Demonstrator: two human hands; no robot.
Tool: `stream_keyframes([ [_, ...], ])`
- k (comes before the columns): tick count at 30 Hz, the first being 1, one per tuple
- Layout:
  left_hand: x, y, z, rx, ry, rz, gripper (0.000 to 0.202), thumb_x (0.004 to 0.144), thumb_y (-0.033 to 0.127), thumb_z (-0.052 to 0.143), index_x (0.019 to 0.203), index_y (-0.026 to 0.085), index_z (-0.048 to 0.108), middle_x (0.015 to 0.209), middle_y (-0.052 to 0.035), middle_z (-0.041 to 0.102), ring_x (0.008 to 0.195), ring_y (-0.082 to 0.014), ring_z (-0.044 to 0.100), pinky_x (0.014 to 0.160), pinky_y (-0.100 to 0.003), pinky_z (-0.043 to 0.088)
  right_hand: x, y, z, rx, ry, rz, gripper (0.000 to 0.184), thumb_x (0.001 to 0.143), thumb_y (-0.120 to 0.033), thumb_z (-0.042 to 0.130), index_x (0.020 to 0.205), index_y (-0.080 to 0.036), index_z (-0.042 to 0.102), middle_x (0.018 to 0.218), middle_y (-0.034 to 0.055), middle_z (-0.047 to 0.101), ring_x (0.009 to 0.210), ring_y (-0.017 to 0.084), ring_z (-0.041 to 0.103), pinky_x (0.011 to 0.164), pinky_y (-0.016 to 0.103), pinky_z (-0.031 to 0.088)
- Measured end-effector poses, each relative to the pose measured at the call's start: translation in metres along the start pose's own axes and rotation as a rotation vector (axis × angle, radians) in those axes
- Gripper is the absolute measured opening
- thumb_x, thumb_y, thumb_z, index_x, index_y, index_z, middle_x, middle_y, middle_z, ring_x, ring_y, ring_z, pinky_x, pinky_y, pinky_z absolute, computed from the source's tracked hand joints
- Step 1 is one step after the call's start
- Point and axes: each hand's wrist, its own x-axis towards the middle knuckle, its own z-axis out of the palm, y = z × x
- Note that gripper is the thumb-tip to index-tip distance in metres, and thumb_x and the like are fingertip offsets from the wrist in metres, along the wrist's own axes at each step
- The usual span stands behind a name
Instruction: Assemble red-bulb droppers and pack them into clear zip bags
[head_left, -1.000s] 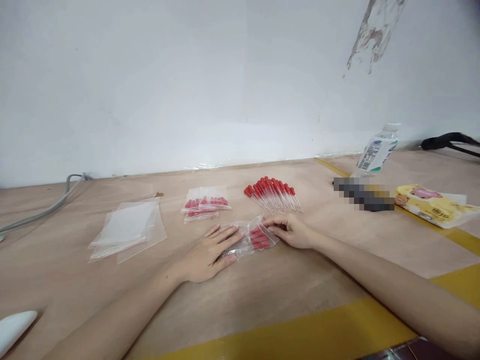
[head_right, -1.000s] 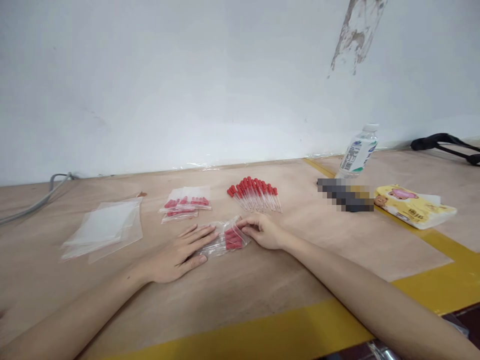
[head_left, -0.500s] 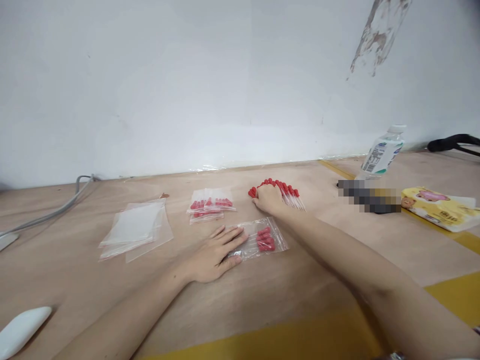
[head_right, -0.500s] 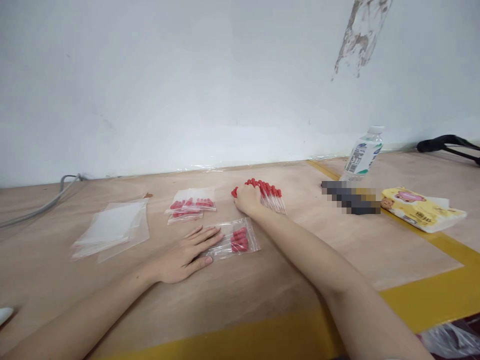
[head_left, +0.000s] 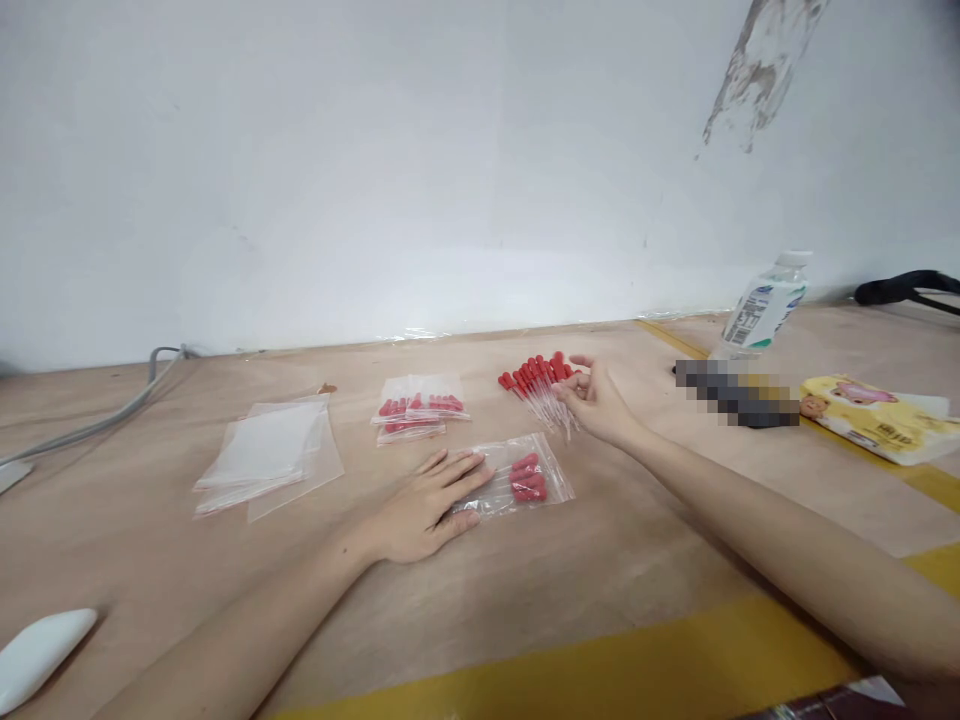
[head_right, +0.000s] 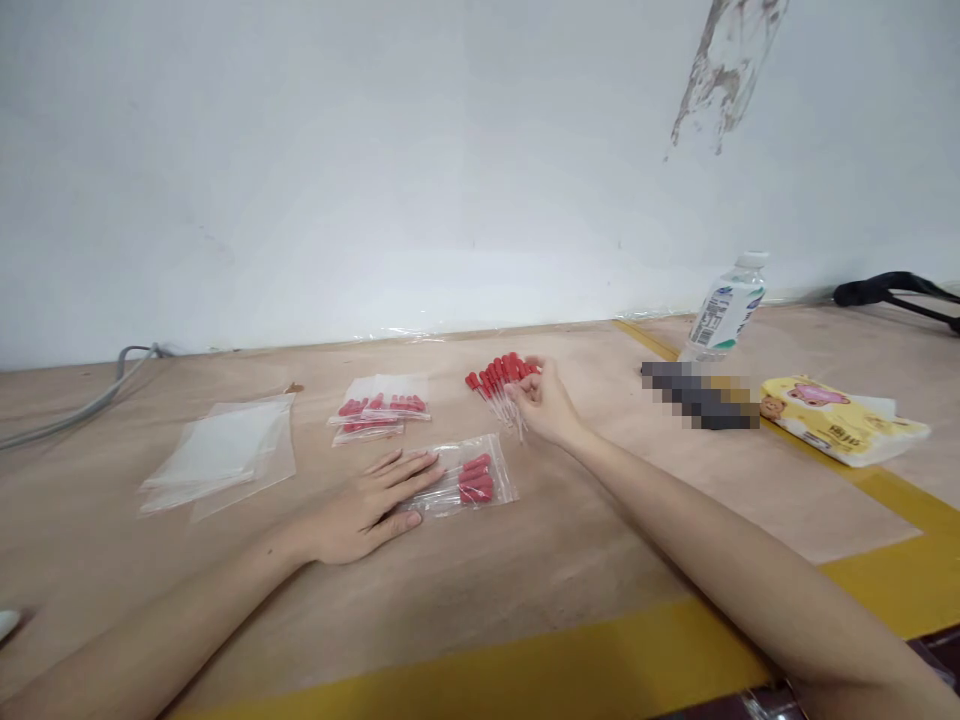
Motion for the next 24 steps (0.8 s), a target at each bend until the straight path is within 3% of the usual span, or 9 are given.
stream_keyframes([
  [4, 0.000, -0.001, 0.001, 0.001, 0.029, 0.027, 0.050, 0.094, 0.044, 0.028, 0.141, 0.032, 0.016, 0.147, -0.0009, 0.022, 0.136, -0.0206, 0.017, 0.111, -0.047, 0.011, -0.023, 0.008, -0.008, 0.284, 0.083, 0.140, 0.056, 0.069, -0.038, 0.062, 0.108, -0.024, 0.024, 0.076, -0.0061, 0.052, 0.044, 0.008, 0.051, 0.045, 0.024, 0.046],
  [10, 0.001, -0.001, 0.002, 0.016, 0.020, 0.010, 0.051, 0.094, 0.045, 0.027, 0.141, 0.032, 0.015, 0.147, -0.0008, 0.022, 0.136, -0.0201, 0.016, 0.111, -0.047, 0.011, -0.040, -0.002, 0.012, 0.403, 0.060, 0.254, 0.051, 0.071, -0.025, 0.060, 0.108, -0.024, 0.025, 0.070, -0.0050, 0.054, 0.056, 0.014, 0.061, 0.059, 0.032, 0.054],
  [15, 0.000, 0.001, 0.000, 0.014, 0.004, -0.009, 0.050, 0.094, 0.045, 0.026, 0.141, 0.030, 0.018, 0.148, -0.0015, 0.020, 0.136, -0.0195, 0.016, 0.112, -0.045, 0.011, -0.050, -0.009, 0.019, 0.545, -0.032, 0.405, 0.042, 0.074, -0.020, 0.055, 0.105, -0.025, 0.028, 0.065, -0.0053, 0.056, 0.055, 0.016, 0.062, 0.061, 0.037, 0.055],
  [20, 0.000, 0.000, 0.000, 0.000, 0.015, -0.010, 0.051, 0.093, 0.046, 0.028, 0.141, 0.030, 0.019, 0.148, -0.0019, 0.020, 0.136, -0.0209, 0.016, 0.112, -0.046, 0.011, -0.049, 0.000, 0.007, 0.675, -0.136, 0.462, 0.024, 0.075, -0.026, 0.057, 0.094, -0.022, 0.043, 0.071, -0.0020, 0.060, 0.068, 0.014, 0.064, 0.072, 0.034, 0.053],
  [24, 0.000, -0.001, 0.001, 0.005, 0.022, 0.012, 0.051, 0.094, 0.045, 0.028, 0.142, 0.031, 0.016, 0.148, -0.0013, 0.019, 0.136, -0.0202, 0.015, 0.112, -0.045, 0.010, -0.043, 0.011, -0.005, 0.494, -0.324, 0.395, 0.026, 0.069, -0.029, 0.066, 0.090, -0.017, 0.057, 0.074, -0.0007, 0.061, 0.065, 0.009, 0.059, 0.068, 0.026, 0.050],
])
